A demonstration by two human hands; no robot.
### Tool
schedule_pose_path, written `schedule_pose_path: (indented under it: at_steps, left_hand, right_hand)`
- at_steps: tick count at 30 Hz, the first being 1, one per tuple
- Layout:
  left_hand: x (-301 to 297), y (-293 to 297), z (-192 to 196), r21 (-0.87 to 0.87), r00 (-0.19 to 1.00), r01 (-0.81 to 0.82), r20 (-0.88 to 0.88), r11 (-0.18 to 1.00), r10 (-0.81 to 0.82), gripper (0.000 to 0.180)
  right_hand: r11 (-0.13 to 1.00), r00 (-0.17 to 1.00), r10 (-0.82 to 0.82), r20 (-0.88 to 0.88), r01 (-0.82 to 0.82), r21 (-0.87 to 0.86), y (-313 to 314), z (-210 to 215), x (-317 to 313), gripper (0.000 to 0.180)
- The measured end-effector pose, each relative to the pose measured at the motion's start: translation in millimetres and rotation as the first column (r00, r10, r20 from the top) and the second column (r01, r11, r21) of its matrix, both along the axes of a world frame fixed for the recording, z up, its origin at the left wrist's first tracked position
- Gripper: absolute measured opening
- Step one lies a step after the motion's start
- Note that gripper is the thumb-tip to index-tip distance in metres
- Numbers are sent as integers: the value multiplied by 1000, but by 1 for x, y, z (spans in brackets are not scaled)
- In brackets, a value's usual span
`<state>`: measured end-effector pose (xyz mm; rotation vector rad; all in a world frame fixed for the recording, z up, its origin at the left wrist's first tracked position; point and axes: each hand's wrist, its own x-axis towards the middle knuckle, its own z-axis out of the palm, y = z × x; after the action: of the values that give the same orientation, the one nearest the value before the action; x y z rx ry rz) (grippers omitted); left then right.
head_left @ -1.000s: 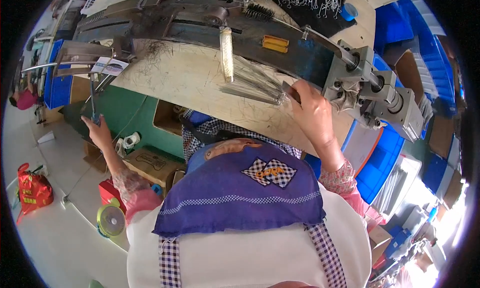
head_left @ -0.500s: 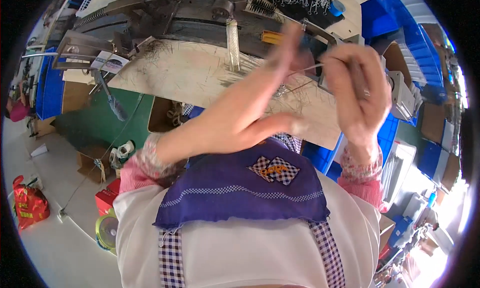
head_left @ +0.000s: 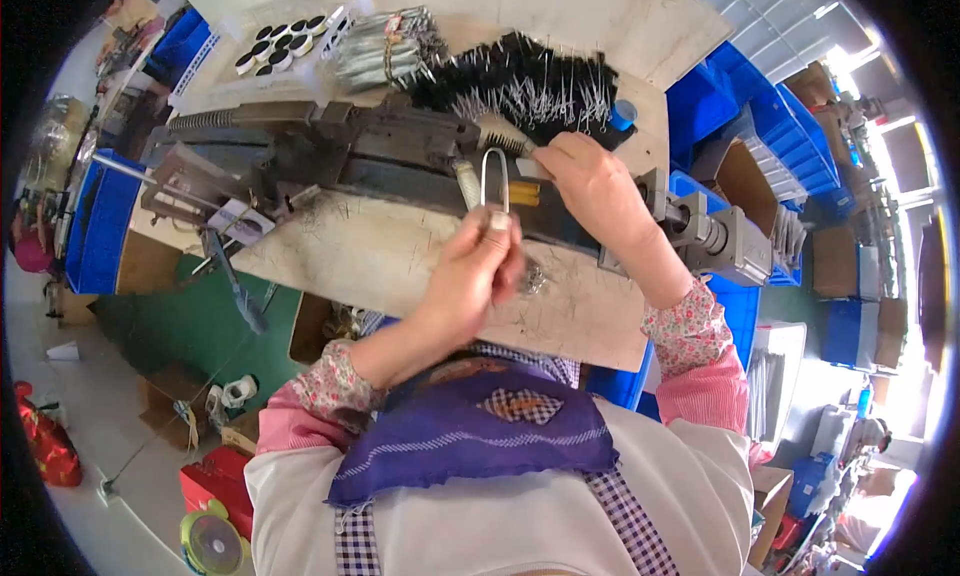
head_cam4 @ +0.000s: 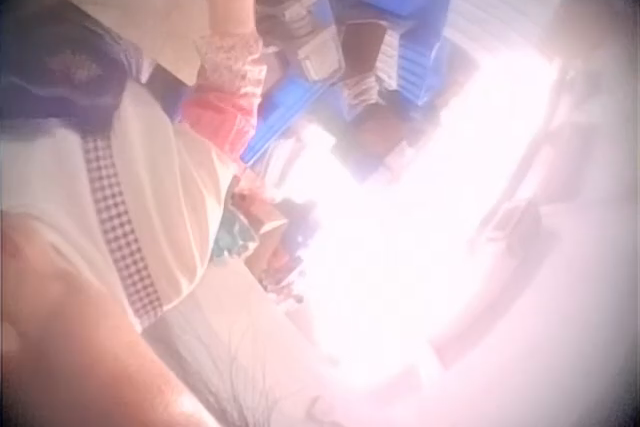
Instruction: Inserting metal bristles into a brush base using a manual assembly machine.
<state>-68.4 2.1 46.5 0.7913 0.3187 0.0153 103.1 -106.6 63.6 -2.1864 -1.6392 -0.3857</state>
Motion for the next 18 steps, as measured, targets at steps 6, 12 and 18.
schedule_pose_path:
  at_steps: [6,12,18]
  left_hand:
    - [-15,107,35,-780,926,76,286,621,246,14]
    - [-73,103,-21,243,943,-332,87,912,320,19]
    - [-9,44,-27,662,956,199,30,722,-291,17]
  right_hand:
    - [1000,999,11,-38,-12,-26,1,3,2,17]
    - [932,588,-343,-733,311,-186,43,44,55,24]
    - [815,814,-453,-363,213,-539,119,-19,168,34]
